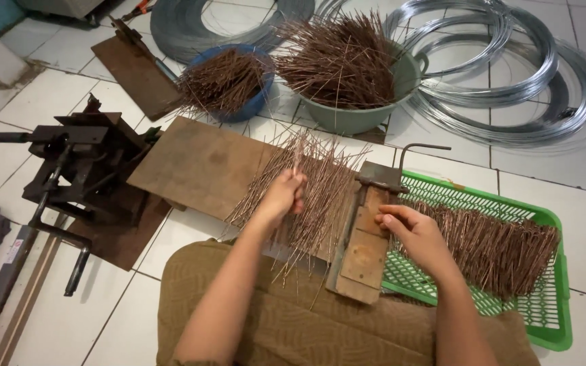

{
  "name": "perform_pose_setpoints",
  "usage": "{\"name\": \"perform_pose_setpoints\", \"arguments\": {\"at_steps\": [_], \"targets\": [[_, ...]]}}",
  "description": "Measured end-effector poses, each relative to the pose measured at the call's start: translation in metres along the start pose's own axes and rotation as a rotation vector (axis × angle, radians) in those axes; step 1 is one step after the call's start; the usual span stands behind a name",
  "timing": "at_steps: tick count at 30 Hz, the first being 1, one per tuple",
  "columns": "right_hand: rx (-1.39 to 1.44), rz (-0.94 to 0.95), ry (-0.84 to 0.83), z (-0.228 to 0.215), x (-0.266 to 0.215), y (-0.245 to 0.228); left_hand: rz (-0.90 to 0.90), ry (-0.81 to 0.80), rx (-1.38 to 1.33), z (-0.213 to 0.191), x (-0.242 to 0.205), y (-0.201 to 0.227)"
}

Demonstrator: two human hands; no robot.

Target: Manually bending thin metal rods using a floor-mounted jig.

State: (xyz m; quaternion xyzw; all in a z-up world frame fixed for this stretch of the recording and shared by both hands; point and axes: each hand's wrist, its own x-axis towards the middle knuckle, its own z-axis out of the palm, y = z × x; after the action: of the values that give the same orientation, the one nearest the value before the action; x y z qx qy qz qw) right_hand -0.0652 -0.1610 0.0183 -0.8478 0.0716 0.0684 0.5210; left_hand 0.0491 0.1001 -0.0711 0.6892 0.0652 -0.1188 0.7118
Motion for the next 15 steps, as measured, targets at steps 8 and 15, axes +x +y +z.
{"name": "perform_pose_setpoints", "arguments": {"at_steps": [8,15], "targets": [[0.027,-0.013,0.058,-0.003,-0.002,0.000,0.317,-0.005,-0.270,0.090,-0.048,0.084],[0.051,-0.071,0.128,-0.011,0.006,0.018,0.556,-0.194,0.007,0.128,-0.043,0.050]]}}
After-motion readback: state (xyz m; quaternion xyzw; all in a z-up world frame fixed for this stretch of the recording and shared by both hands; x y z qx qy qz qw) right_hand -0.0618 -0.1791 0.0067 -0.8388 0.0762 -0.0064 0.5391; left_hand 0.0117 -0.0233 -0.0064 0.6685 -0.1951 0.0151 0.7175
